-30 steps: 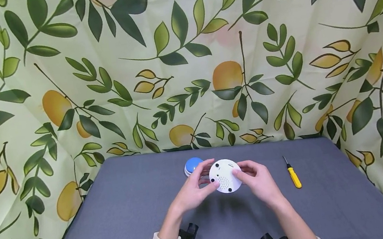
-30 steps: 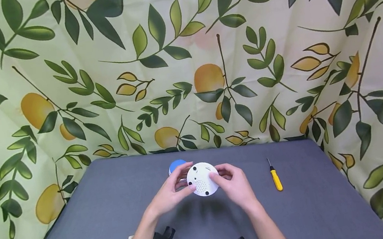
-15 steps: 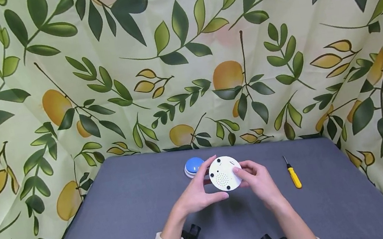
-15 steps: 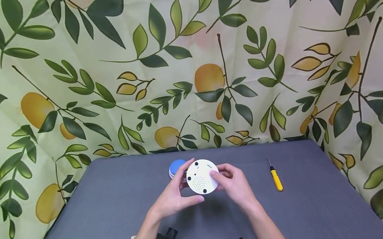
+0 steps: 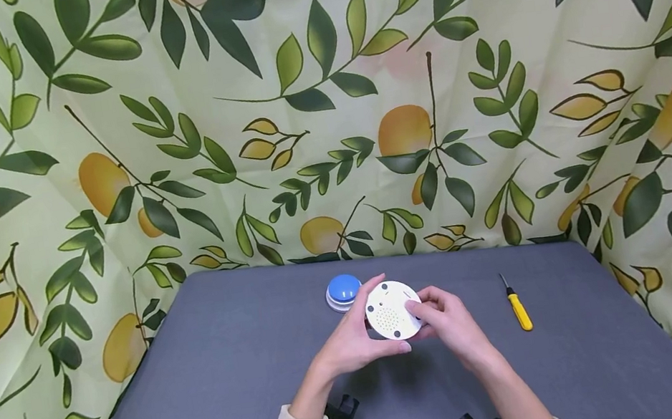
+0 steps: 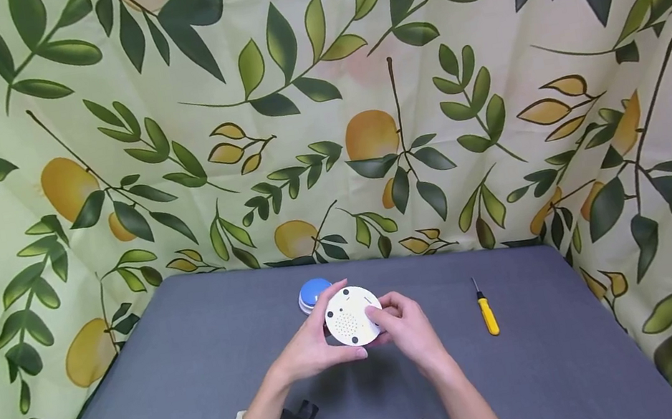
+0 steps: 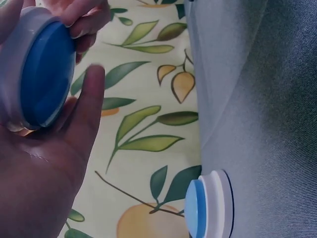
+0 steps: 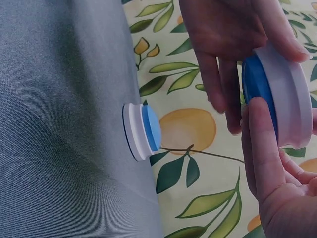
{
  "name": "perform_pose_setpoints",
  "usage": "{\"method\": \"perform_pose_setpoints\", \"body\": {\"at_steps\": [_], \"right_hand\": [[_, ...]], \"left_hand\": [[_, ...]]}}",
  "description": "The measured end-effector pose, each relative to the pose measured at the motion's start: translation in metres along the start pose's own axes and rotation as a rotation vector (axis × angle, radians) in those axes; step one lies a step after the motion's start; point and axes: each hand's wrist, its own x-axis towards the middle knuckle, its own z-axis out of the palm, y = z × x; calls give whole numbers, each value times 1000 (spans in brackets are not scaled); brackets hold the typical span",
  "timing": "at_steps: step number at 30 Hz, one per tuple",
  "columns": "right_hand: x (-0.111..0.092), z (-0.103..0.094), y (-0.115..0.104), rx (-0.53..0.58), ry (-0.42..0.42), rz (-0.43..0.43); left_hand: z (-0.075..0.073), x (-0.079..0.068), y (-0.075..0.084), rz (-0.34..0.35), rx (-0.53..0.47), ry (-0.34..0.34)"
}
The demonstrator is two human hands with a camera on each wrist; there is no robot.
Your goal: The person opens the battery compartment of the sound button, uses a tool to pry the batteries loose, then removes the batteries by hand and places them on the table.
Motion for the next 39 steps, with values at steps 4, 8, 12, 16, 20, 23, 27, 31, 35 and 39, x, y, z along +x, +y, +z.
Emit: {"method": "perform_pose_setpoints", "body": {"at_steps": [4, 8, 12, 16, 20, 23, 27, 31, 35, 39], "right_hand": [[1, 0, 0, -9, -23, 12], [1, 0, 1, -42, -22, 6], [0, 1, 1, -92, 29, -40], [-3, 3, 0, -162, 130, -103], [-6, 5, -3, -278, 242, -182], [-6, 8, -4, -337, 291, -227], [-6, 12, -4, -373, 324, -238], [-7, 15, -4, -394, 346, -238], [-7, 17, -4, -410, 356, -231], [-5, 18, -2, -419, 367, -205]], "left_hand": [[-1, 0, 0, -18, 22, -5], [-2, 1, -1, -14, 25, -4], [-1, 2, -2, -5, 12, 17], [2, 3, -3, -15, -12, 34], [7, 5, -5, -13, -29, 53], [10, 5, -6, -15, -16, 65], [13, 5, -5, -14, 0, 75], [16, 4, -4, -11, 18, 90], [18, 5, -6, -23, 32, 100], [20, 5, -8, -28, 39, 102]]}}
